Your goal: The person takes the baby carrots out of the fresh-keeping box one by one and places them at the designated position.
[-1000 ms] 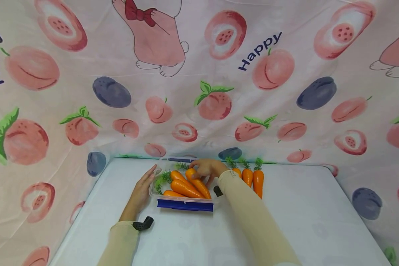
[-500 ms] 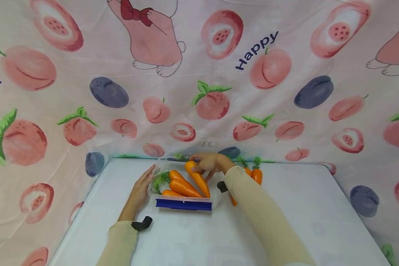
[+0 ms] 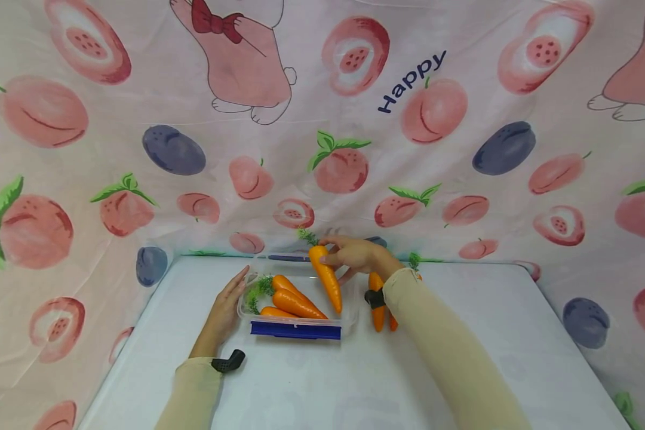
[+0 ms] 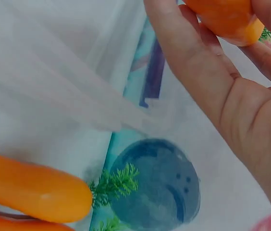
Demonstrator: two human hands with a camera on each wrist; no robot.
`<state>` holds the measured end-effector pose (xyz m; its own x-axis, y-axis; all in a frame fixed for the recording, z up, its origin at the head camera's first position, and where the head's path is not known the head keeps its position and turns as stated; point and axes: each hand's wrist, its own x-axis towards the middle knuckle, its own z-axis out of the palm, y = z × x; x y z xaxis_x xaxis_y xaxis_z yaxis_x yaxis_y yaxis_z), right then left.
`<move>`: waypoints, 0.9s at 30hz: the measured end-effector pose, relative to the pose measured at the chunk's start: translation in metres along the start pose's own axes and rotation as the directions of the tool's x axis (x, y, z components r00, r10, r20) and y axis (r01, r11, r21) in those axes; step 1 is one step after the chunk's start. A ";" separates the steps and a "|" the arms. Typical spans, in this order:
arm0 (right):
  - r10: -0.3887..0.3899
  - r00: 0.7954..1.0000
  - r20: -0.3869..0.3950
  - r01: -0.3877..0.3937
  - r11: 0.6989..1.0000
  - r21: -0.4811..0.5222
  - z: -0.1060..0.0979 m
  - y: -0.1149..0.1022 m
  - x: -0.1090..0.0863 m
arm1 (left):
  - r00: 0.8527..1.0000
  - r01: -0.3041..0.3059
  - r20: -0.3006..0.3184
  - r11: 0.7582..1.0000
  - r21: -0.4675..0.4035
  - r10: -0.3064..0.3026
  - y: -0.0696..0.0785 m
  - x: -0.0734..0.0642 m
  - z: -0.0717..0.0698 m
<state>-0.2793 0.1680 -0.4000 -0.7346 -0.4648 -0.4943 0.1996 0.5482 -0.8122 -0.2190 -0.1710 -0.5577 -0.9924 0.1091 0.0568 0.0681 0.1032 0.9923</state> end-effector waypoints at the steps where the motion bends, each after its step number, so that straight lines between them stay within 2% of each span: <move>1: -0.002 1.000 -0.005 0.002 1.000 0.003 -0.002 0.001 -0.003 | 1.000 0.004 0.000 1.000 -0.001 -0.004 0.000 0.000 0.000; 13: -0.051 0.998 -0.038 0.051 0.998 0.023 -0.031 0.026 -0.033 | 0.999 0.053 0.010 0.999 0.009 -0.053 0.004 0.000 0.000; 21: -0.073 0.994 -0.082 0.080 0.993 0.082 -0.054 0.044 -0.061 | 1.000 0.021 0.011 0.999 -0.031 -0.021 0.004 -0.002 0.001; 27: -0.067 0.992 -0.105 0.079 0.991 0.111 -0.066 0.060 -0.082 | 1.000 0.010 0.015 1.000 -0.022 -0.010 0.002 -0.002 0.000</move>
<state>-0.2493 0.2848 -0.3876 -0.8105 -0.4248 -0.4032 0.2117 0.4293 -0.8780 -0.2170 -0.1705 -0.5561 -0.9913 0.1232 0.0454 0.0558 0.0822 0.9950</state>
